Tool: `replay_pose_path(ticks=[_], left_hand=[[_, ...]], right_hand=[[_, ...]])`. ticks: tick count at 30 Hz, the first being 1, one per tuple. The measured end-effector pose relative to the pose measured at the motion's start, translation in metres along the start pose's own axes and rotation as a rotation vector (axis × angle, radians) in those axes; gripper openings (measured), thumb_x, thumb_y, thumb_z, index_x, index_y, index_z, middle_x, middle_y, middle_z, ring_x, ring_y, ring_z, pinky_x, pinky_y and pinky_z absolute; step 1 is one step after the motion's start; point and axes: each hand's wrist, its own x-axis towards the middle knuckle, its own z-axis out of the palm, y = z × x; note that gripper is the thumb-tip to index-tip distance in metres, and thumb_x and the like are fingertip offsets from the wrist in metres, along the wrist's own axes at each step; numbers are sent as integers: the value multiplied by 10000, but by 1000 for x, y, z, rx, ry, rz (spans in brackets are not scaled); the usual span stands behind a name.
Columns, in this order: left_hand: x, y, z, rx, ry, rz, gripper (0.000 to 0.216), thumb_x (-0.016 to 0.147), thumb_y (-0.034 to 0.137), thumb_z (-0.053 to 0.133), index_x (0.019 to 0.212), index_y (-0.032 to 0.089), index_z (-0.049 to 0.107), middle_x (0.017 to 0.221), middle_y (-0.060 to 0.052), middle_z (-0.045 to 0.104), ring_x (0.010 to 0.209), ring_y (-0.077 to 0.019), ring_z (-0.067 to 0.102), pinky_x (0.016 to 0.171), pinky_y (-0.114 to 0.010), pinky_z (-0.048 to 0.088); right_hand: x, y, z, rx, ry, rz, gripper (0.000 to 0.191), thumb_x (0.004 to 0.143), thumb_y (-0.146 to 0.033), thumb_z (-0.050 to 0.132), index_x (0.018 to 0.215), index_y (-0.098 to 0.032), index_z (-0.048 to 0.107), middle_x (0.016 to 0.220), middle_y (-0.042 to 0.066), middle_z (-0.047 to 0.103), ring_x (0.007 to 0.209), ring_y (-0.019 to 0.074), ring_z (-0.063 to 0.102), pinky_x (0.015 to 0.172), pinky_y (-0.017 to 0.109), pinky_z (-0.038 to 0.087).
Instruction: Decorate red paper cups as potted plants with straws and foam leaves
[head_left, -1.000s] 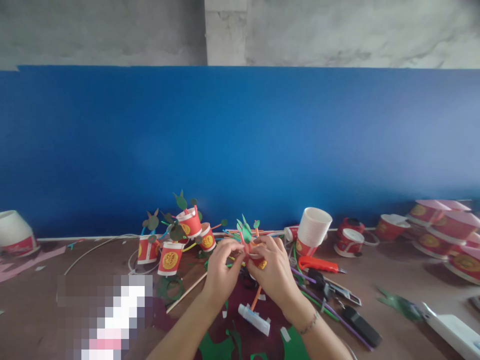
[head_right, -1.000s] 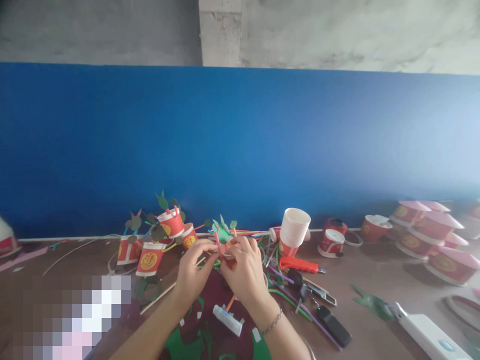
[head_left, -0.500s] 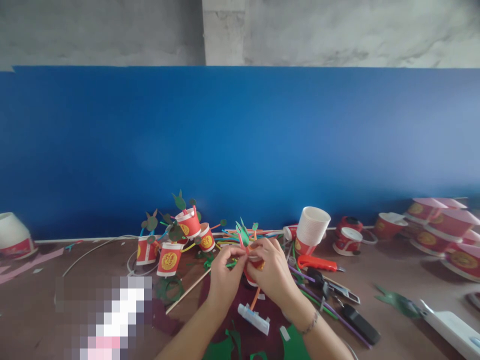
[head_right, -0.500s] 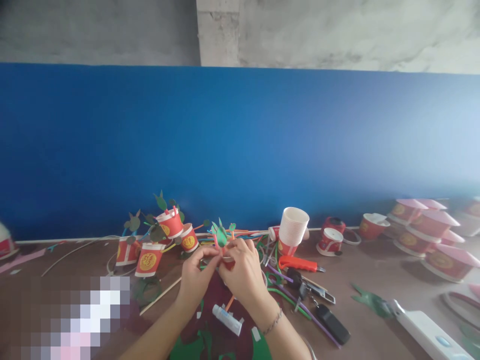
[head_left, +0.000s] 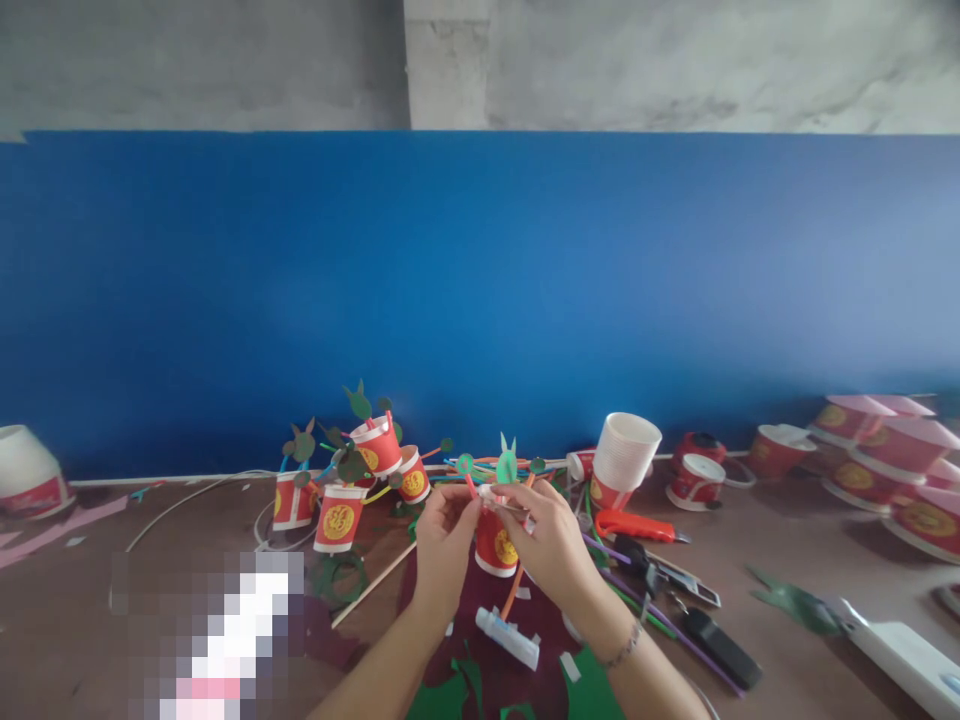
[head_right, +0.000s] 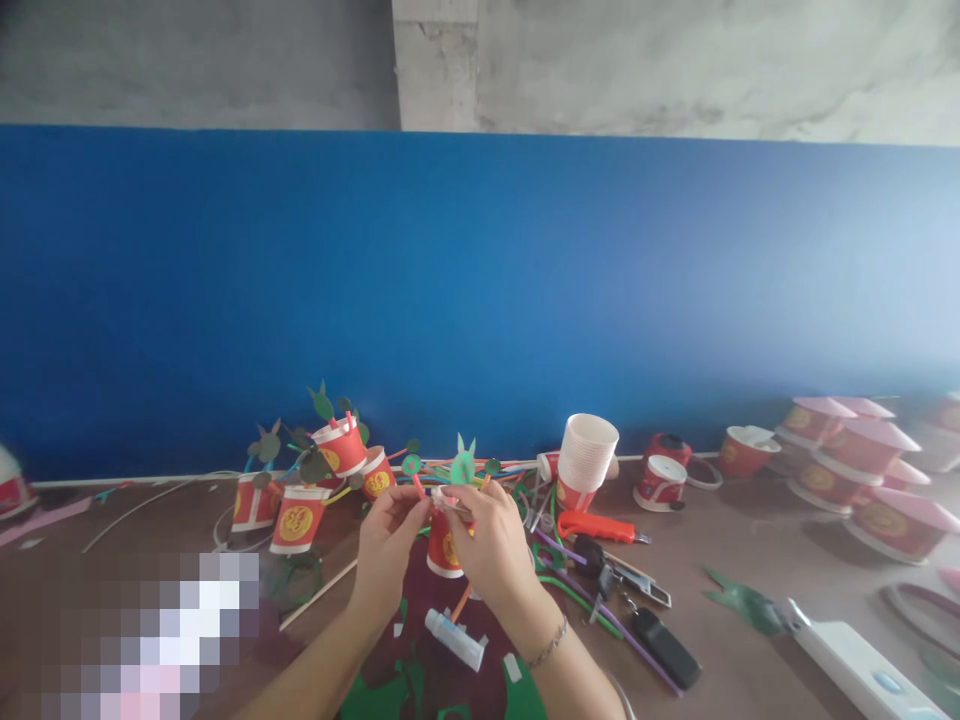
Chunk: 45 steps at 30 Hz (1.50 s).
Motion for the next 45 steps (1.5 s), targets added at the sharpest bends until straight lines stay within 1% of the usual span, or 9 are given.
replay_pose_path(ticks=[4,8,13,17,21,24,27,35,45], left_hand=[[-1,0,1,26,-14,-8,186,740,297,679,839,155,611,785,-33,660,758,-157,617,723,-264,480],[-2,2,0,30,-18,-36,184,758,303,661,857,158,609,779,-25,662,747,-150,619,726,-262,481],[0,2,-1,85,-29,3,152,731,278,674,791,156,607,738,-21,666,727,-158,628,689,-257,485],[3,3,-5,297,-73,91,99,747,253,652,760,156,653,711,-29,682,694,-171,636,672,-272,499],[2,8,-8,486,-158,257,131,801,219,597,853,186,713,850,-61,725,816,-201,665,757,-303,514],[2,10,-10,517,-272,442,191,822,180,571,941,210,718,947,-70,721,903,-204,659,823,-316,511],[5,9,-12,470,-331,511,221,824,153,570,977,223,714,969,-68,717,925,-200,655,835,-314,515],[4,4,-10,272,-245,358,122,789,212,640,877,181,719,892,-74,711,883,-216,661,805,-325,527],[-2,-1,-16,448,-163,561,103,836,187,563,844,196,665,845,-63,683,815,-191,630,749,-297,491]], right_hand=[[0,-8,-5,-78,-34,-144,198,842,-104,496,885,-232,640,842,34,678,831,223,535,734,333,382],[0,-11,-5,-147,-27,-145,73,790,-151,602,774,-215,631,752,30,657,816,228,504,713,336,342],[0,-10,-4,-184,-2,-152,97,770,-128,611,711,-204,622,702,20,636,787,211,492,692,329,307],[-1,-12,-3,-194,8,-159,123,746,-105,611,667,-198,598,680,11,621,771,202,484,683,325,296],[-1,-12,-5,-198,31,-176,127,740,-97,594,658,-192,583,680,11,613,762,196,476,682,325,295],[-1,-12,-8,-200,67,-188,116,733,-96,592,672,-194,595,688,15,618,762,200,468,696,331,301],[-1,-12,-12,-189,89,-214,109,740,-101,592,683,-194,599,691,17,617,767,203,468,710,338,309],[-3,-17,-11,-76,125,-315,123,785,-92,546,737,-189,604,738,27,629,764,191,484,730,336,339],[-5,-21,-6,-103,118,-265,146,802,-104,540,709,-205,587,703,14,631,765,190,511,723,323,340]])
